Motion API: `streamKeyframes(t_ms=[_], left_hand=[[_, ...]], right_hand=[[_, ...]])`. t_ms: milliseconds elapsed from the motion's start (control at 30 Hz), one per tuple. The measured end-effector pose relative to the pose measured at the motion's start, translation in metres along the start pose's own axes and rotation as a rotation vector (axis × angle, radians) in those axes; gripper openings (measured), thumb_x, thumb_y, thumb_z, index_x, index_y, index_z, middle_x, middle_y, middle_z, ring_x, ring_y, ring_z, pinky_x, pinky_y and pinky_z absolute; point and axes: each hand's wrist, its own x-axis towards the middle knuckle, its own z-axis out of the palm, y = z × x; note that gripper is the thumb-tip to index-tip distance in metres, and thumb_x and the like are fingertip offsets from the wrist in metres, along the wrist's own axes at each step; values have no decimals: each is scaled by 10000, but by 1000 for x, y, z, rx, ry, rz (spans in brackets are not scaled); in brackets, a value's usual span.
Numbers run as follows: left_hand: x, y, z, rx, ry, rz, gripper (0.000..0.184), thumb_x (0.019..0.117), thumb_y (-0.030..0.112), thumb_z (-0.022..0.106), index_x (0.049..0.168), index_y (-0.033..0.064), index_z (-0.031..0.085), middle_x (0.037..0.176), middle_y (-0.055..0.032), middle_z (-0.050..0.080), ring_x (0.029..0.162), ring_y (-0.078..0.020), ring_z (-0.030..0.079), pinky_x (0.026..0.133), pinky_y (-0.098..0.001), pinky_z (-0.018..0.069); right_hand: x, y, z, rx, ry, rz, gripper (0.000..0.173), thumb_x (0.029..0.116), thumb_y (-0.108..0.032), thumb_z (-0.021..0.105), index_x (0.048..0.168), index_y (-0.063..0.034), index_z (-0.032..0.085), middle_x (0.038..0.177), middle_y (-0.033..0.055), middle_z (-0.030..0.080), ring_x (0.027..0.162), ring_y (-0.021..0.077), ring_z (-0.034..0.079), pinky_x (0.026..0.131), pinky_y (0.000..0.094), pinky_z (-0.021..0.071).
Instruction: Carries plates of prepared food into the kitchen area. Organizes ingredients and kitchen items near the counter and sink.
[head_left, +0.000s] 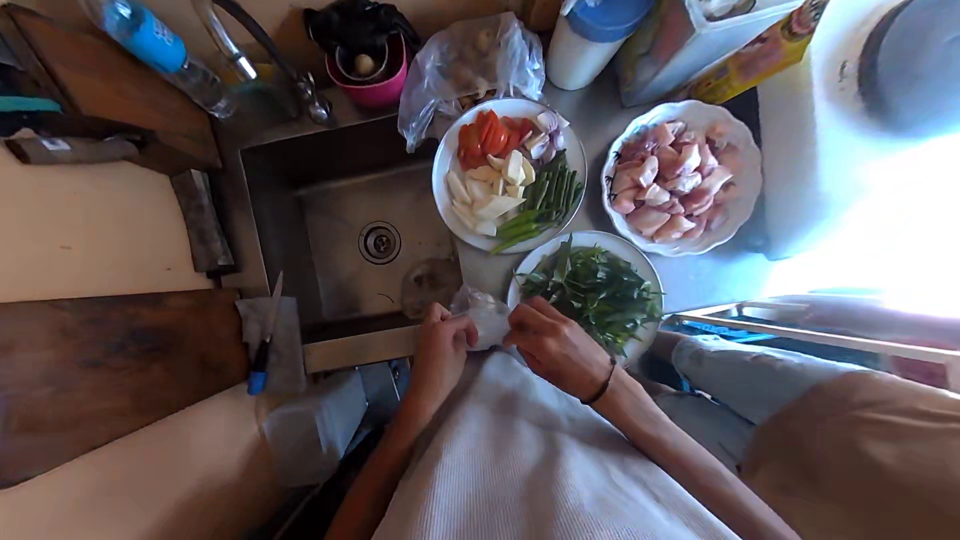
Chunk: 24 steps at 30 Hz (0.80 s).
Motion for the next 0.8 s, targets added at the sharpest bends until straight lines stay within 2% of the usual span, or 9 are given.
streamKeyframes(t_ms=[33,100,233,367,467,533,633,700,800], left_hand=[[-1,5,6,114,51,-3,233,923,-55,570,983,62,762,1114,-201,602,1032,-304,619,920,-436,532],[0,4,17,204,140,-4,295,912,-11,629,1162,86,750,1165,-252,570,1066,-381,596,942,-495,519],[-1,-3,19,133,79,32,720,835,-19,692,1512,137,504,1419,-241,486,1148,-375,594,947,-477,541],[-5,-13,26,162,97,25,762,775,8,776,1477,205,555,1438,-262,458,1152,-392,591,946,-470,543],[-4,-21,29,211,78,-39,610,828,3,720,1402,192,631,1464,-291,435,1183,-415,580,979,-486,525],[-5,-23,31,214,83,-55,564,841,3,705,1379,161,643,1421,-280,475,1149,-398,605,961,-476,540],[-1,-24,30,182,87,-38,651,833,11,727,1454,120,563,1353,-255,525,1098,-373,632,932,-474,556],[1,-26,29,172,72,-36,710,835,25,738,1500,124,511,1344,-251,532,1080,-363,641,920,-472,559],[4,-29,28,160,16,-59,740,840,33,740,1525,142,482,1348,-247,559,1129,-370,639,961,-486,546]], right_hand=[[2,-6,-1,-50,-14,54,177,938,5,587,940,-48,756,979,149,685,955,340,673,766,450,600],[6,-15,-2,-92,-51,131,166,932,-38,583,944,-46,749,948,145,680,962,349,667,756,465,594],[17,-26,9,-72,48,159,322,1003,-318,581,856,-73,731,788,86,670,886,304,665,754,432,563],[26,-21,30,-184,-119,217,206,1011,-242,620,1041,-133,793,754,116,727,791,328,717,838,518,549],[36,-32,20,-359,-258,486,377,1013,-334,619,864,-11,744,796,195,725,835,393,717,829,578,517],[39,-35,17,-410,-254,533,346,967,-319,686,832,-3,730,814,182,720,858,380,706,817,559,507],[42,-33,17,-313,-303,470,118,945,-122,681,1005,-61,763,883,167,737,887,374,701,874,562,498],[48,-34,21,-254,-419,459,230,1007,-188,606,1170,-111,749,932,169,752,915,371,713,958,576,478],[61,-43,35,-256,-566,523,354,1059,-284,533,1299,-59,665,1005,230,736,984,427,696,1022,632,425]])
